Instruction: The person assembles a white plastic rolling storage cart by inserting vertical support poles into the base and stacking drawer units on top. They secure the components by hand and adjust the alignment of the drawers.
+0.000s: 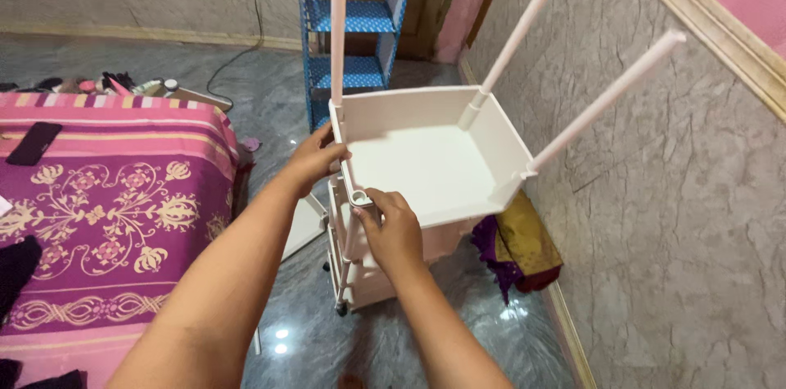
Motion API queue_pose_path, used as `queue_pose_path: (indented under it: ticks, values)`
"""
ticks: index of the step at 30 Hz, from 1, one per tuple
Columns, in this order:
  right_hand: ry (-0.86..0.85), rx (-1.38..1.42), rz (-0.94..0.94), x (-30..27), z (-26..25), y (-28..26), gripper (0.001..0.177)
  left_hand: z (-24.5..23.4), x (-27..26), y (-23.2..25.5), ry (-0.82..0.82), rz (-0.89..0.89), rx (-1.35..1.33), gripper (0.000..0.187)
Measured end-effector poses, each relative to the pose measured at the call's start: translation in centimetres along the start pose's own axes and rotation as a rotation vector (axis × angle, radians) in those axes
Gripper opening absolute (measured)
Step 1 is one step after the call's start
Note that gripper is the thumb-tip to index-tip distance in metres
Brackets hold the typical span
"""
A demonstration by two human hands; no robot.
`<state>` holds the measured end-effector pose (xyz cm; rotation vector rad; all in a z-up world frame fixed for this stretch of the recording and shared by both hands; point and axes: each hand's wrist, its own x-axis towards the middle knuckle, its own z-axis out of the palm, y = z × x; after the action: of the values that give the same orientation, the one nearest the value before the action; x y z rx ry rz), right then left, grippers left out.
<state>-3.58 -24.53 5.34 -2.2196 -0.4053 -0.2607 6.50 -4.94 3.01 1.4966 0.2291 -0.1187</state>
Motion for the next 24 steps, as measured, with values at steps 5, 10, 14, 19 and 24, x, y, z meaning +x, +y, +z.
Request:
queue_pose_path:
  ticks: [5,10,14,19,24]
  values:
    - [0.01,0.011,-0.008,0.4,0.5,-0.5,0.038,-0.2,1.1,-0.3,-0.034,-0.005,-0.057,0.07]
    - [-0.006,-0.013,0.015,0.8,0.7,-0.6,0.038,-0.4,2.0,-0.7,-0.043,0.005,-0.032,0.072]
    - [0.032,-0.001,-0.058,0.6,0.5,-0.6,0.039,-0.4,2.7,-2.3,-0.033,0.087,-0.036,0.07]
    - [0.214,-0.119,-0.239,-0.4,-0.2,-3.2,0.043,-1.1,0.2,-4.8,0.073,0.14,0.021,0.068]
    - [-0.042,0.263,-0.184,-0.6,1.5,-6.0,0.038,-3.8,-3.7,-7.4,0.106,0.189,0.062,0.056]
